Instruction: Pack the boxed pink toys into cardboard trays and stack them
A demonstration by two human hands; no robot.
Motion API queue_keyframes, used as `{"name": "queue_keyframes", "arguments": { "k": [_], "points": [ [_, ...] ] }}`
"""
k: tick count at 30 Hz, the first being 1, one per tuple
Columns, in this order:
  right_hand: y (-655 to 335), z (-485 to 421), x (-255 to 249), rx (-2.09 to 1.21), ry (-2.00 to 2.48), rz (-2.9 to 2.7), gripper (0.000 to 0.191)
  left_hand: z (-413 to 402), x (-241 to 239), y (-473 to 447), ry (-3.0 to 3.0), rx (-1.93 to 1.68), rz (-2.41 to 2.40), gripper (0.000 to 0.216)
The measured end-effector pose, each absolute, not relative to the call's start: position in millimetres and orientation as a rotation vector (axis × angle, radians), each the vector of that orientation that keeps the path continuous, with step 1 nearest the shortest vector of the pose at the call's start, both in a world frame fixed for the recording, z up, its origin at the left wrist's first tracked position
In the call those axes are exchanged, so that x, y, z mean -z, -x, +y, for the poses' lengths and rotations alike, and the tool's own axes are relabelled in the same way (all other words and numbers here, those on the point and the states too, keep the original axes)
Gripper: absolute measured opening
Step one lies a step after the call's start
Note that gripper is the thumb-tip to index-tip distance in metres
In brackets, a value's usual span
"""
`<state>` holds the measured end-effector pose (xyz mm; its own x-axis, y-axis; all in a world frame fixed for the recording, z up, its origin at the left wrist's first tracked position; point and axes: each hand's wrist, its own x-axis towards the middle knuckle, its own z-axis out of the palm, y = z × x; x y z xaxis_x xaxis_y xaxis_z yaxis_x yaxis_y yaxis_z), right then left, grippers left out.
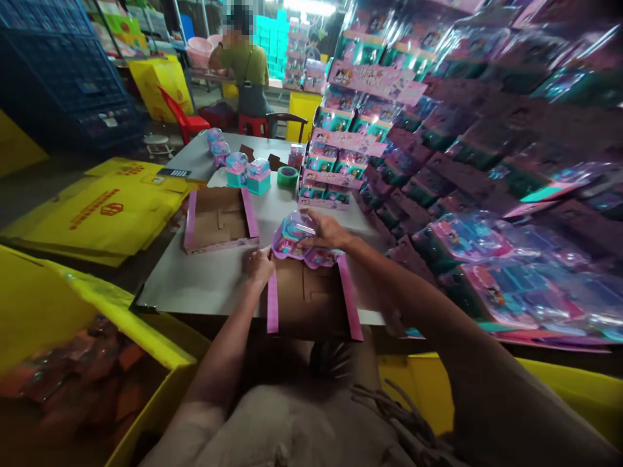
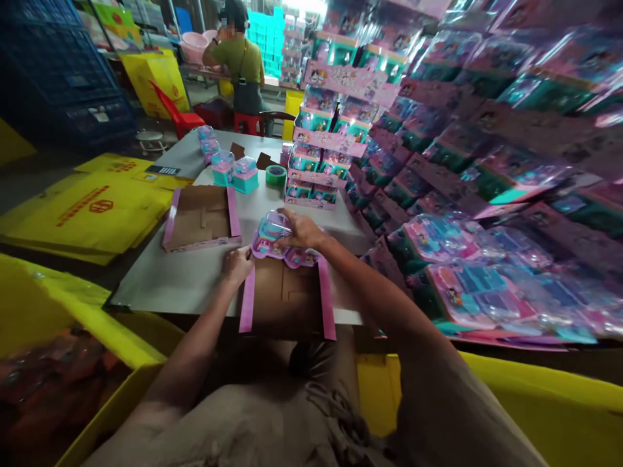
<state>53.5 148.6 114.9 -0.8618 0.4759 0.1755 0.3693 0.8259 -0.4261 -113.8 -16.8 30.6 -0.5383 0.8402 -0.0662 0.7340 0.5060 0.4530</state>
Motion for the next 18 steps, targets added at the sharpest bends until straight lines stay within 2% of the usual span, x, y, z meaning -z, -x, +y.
{"name": "queue_keyframes", "arguments": {
  "k": [18],
  "points": [
    [-46,139,-126,-0.3,0.596,-3.009,0.094,-20,-21,125,-1.205,-0.841,2.369,0.044]
  ]
}}
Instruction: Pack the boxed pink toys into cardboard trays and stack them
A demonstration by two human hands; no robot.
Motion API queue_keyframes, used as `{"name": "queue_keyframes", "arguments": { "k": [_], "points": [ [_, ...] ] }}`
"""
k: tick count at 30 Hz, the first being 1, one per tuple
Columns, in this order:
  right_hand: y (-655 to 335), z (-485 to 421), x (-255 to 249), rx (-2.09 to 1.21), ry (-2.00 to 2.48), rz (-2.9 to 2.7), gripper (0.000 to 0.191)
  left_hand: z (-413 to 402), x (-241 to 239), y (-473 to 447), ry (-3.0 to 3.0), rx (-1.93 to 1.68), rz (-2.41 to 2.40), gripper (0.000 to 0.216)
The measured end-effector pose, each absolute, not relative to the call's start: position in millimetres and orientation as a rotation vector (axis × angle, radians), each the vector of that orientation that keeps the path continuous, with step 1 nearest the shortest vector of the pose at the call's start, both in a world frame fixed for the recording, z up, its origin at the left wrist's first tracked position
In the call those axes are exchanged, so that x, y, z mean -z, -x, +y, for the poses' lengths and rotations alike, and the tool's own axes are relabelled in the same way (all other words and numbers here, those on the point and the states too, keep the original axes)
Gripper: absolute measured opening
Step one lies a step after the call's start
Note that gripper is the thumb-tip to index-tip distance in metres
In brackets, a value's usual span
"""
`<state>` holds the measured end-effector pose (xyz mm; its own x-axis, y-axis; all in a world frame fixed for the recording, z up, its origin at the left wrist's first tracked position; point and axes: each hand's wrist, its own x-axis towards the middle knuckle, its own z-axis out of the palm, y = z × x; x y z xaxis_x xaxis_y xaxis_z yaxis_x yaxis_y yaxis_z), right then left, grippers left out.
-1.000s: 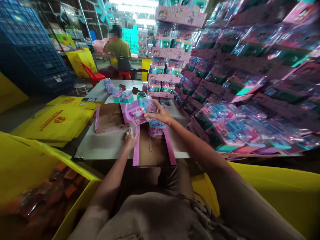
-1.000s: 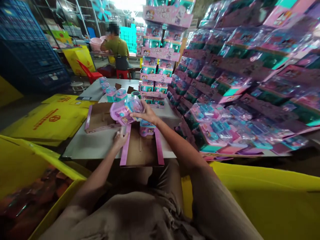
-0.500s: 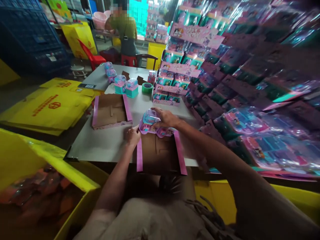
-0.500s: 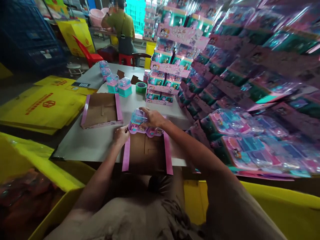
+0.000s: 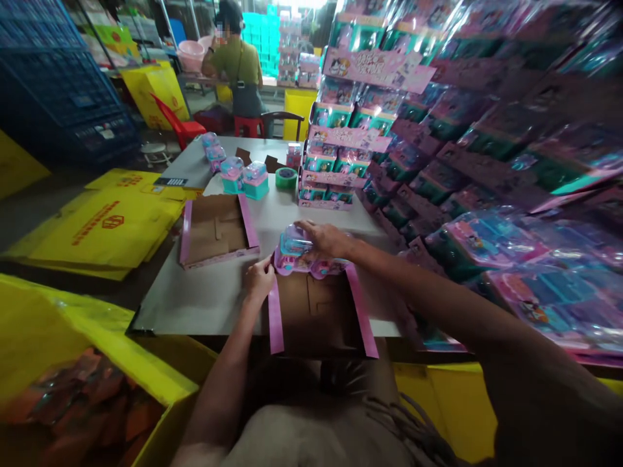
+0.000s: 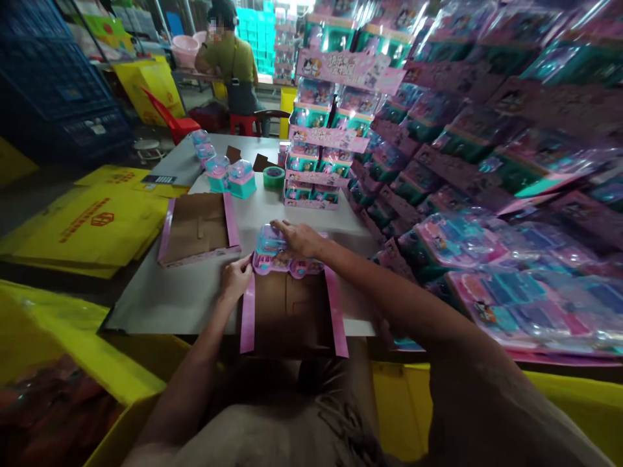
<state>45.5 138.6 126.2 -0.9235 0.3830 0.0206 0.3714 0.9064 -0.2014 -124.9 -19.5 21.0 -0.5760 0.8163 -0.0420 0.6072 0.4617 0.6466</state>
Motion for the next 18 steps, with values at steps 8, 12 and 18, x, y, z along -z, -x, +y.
{"name": "queue_keyframes", "arguments": {
  "k": [8,12,18],
  "points": [
    [-46,122,-130,-0.256,0.579,-3.098,0.089,-17,-20,126,-1.217,-0.824,2.386,0.044],
    [-32,108,-126,-0.14,0.774,-3.053,0.087,-17,-14,124,-1.256,-0.802,2.411,0.044],
    [-36,113,-136,-0.209,0.832,-3.099,0.102,-14,-41,141,-1.448,-0.976,2.373,0.048]
  ]
}}
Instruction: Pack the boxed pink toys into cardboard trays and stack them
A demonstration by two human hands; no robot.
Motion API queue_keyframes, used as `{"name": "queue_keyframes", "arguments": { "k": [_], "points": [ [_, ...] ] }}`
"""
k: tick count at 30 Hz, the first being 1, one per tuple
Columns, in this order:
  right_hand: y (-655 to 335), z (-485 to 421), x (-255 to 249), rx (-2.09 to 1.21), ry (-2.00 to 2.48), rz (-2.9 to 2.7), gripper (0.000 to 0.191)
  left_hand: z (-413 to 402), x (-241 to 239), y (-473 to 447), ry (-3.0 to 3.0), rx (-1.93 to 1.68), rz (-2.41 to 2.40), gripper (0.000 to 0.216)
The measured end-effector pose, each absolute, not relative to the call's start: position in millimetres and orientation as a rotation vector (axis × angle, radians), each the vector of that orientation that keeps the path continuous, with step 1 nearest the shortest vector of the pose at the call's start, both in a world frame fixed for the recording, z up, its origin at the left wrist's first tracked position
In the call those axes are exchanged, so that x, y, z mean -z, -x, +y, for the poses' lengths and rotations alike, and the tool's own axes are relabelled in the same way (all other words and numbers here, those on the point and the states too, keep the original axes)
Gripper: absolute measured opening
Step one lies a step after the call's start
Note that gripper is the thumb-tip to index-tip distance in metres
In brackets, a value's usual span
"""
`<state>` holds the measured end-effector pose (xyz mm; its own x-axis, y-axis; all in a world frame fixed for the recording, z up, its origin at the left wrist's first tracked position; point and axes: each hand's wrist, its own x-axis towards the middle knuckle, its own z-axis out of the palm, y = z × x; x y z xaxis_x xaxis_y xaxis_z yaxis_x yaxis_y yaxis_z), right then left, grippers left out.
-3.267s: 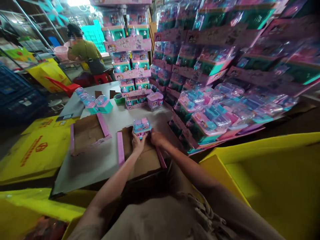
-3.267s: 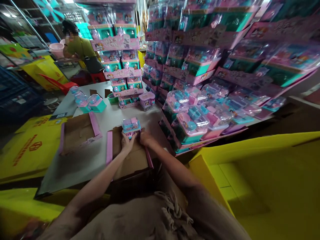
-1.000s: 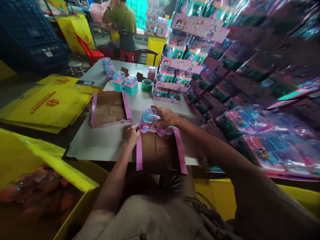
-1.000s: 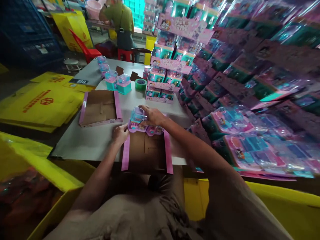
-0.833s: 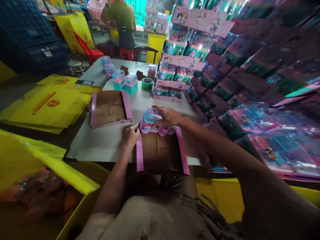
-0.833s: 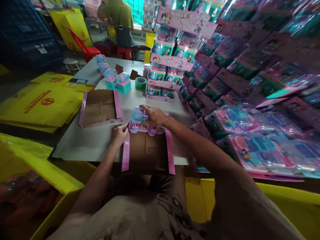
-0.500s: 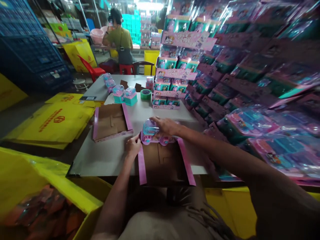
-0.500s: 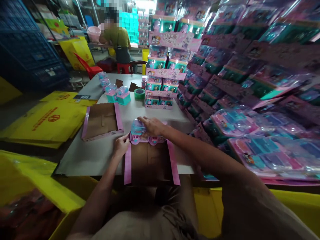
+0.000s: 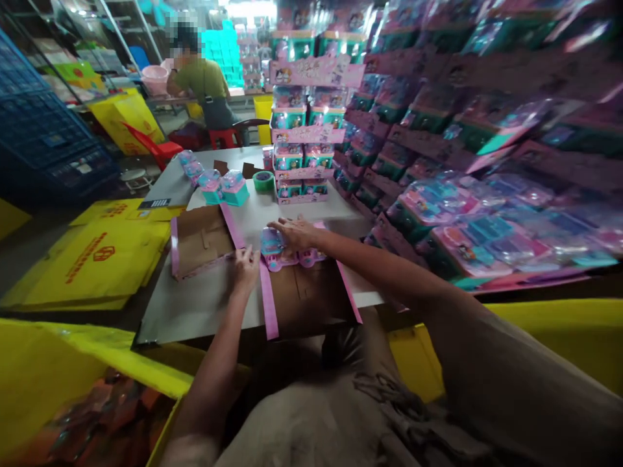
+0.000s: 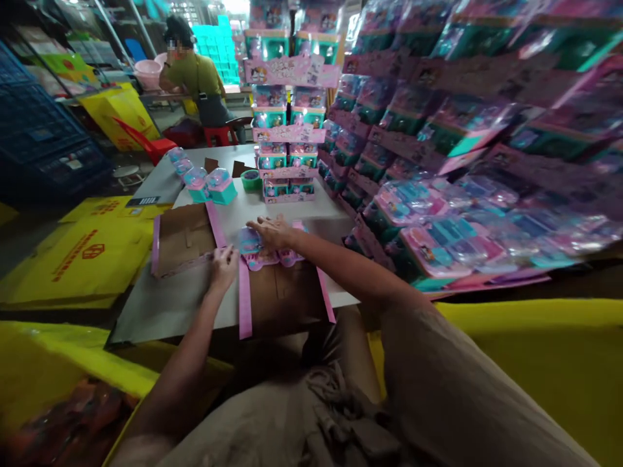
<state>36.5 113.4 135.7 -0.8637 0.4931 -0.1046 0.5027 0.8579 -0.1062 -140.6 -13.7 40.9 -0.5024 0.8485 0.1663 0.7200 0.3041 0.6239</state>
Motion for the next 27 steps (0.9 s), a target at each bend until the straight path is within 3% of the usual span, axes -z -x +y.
{"name": "queue_keyframes", "arguments": {
  "k": [3,6,8,10,12,15,18,23,27],
  "points": [
    [-68,128,-139,0.241,-0.919,2.914,0.121,6,-72,147,-1.951,-1.115,2.212,0.077],
    [-100,136,-133,0.271,-1.074,2.892,0.119,28,-93,142,-2.349,-0.646,1.997,0.087],
    [-117,138,-123,0.477,-1.13,3.018,0.107,36,-98,138,-2.399,-0.381,1.968,0.082],
    [-133,135,-109,0.878,-1.389,3.127,0.082,36,-98,138,-2.408,-0.3,1.988,0.078],
    [-151,127,-90,1.3,-1.862,2.986,0.057,36,-99,139,-2.408,-0.326,1.997,0.079],
    [-172,111,-60,1.62,-2.157,2.622,0.049,47,-109,125,-2.432,-0.52,1.973,0.089],
    [-181,100,-39,1.708,-2.068,2.532,0.047,73,-122,88,-2.537,-0.593,1.831,0.101],
    [-175,95,-25,1.641,-2.172,2.498,0.036,96,-127,57,-2.524,-0.21,1.722,0.076],
    [-168,94,-19,1.532,-2.235,2.453,0.017,88,-122,83,-2.49,-0.306,1.753,0.068]
  ]
}}
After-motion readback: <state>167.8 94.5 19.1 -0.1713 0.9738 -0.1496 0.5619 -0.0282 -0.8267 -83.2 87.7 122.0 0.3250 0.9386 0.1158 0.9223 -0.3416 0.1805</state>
